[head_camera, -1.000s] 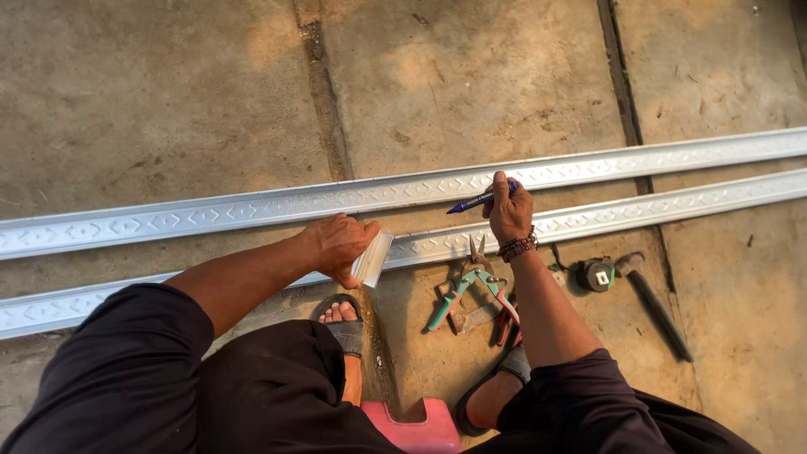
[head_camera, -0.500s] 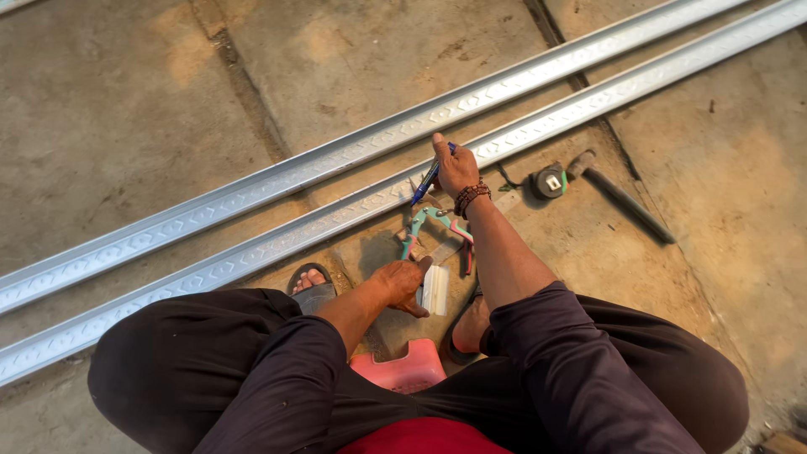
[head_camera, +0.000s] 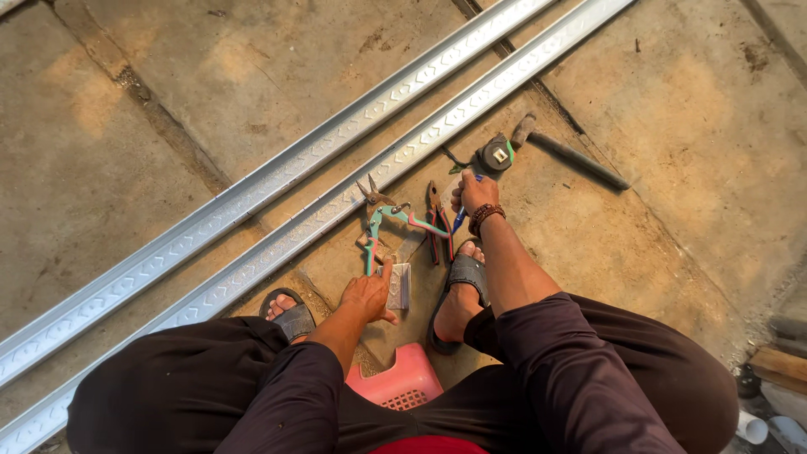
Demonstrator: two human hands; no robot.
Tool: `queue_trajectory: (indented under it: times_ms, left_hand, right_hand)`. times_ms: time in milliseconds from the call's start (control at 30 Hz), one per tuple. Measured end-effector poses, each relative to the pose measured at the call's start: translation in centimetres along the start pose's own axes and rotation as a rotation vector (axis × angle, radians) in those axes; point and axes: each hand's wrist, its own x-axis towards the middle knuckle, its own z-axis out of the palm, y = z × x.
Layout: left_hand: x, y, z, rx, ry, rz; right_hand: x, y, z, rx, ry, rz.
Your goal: The person marks two long metal profiles with a marker and ruler, then uses tin snips to cut one of the profiles at the marked line.
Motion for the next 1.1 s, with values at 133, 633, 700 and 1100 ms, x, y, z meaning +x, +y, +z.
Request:
queue_trajectory:
  times_ms: [133,633,700,1100]
  left_hand:
    - [1.6,0.7,-2.5,-0.287,0.243,-0.034]
    - [2.9,-5.3,-2.0,-0.523,0.303,-0.564]
    - [2.9,-4.8,-1.7,-0.487,0.304,-0.543]
    - [3.5,-1.9,-4.3,-0.047,0.257,-0.182]
  right_hand:
    - [1.0,-0.2,1.2,-0.530,-0.060,-0.002]
    - [-0.8,1.4,4.8,-1.426,-0.430,-0.249]
    - [0.4,0.4,2.6,-1.353,-0.368,-0.212]
    - [6.0,-2.3,-7.1,-1.741,-0.094,-0.083]
